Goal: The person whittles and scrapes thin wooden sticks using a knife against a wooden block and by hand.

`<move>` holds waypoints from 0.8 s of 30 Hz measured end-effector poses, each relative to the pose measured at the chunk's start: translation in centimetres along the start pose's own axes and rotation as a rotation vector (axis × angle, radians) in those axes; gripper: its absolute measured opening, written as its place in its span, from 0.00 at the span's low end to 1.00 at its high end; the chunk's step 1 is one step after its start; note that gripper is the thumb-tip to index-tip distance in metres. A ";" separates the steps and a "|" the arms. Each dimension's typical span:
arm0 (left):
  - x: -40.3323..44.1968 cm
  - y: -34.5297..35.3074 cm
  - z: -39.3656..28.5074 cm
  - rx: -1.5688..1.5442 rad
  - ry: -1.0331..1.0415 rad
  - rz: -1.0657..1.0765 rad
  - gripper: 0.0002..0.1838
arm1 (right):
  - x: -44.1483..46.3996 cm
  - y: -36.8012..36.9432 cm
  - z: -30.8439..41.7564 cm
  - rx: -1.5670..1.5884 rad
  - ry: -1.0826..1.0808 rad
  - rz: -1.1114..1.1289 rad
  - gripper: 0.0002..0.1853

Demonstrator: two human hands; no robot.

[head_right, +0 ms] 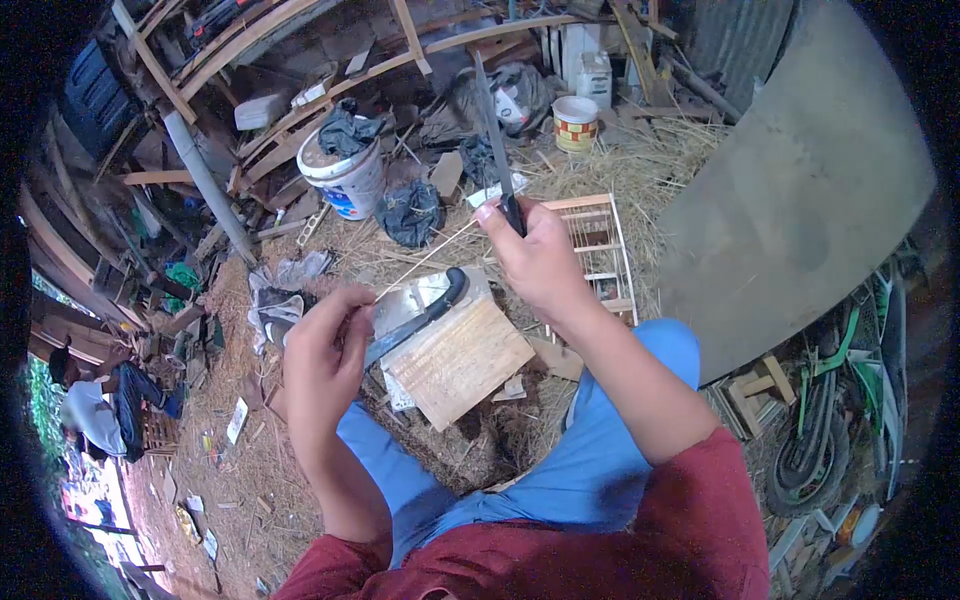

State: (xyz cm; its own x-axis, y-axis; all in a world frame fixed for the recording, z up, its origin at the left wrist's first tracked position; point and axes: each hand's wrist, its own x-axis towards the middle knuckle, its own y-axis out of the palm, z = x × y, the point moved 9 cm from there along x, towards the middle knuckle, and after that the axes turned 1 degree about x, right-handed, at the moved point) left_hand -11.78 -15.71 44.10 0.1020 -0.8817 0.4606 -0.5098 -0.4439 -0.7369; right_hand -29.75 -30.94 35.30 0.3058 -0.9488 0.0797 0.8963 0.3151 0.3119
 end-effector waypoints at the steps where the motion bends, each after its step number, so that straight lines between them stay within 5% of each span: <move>1: 0.0 0.2 0.3 -0.013 -0.026 -0.005 0.06 | 0.0 0.2 0.1 -0.010 -0.006 0.011 0.08; 12: -0.6 1.5 1.4 -0.454 -0.270 -0.105 0.02 | -0.6 1.4 0.0 -0.035 -0.097 0.087 0.12; 17: -1.4 4.0 0.3 -0.727 -0.353 0.023 0.03 | -2.0 2.1 0.6 0.167 0.060 0.153 0.09; 24: -1.5 5.7 -0.3 -0.798 -0.398 0.086 0.03 | -1.6 2.4 1.4 0.085 -0.128 0.094 0.08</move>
State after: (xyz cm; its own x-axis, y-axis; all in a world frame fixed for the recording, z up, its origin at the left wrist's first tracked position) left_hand -15.07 -16.90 39.35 0.2495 -0.9627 0.1046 -0.9565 -0.2618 -0.1288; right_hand -28.53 -28.69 37.29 0.3390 -0.9121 0.2307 0.8335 0.4049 0.3760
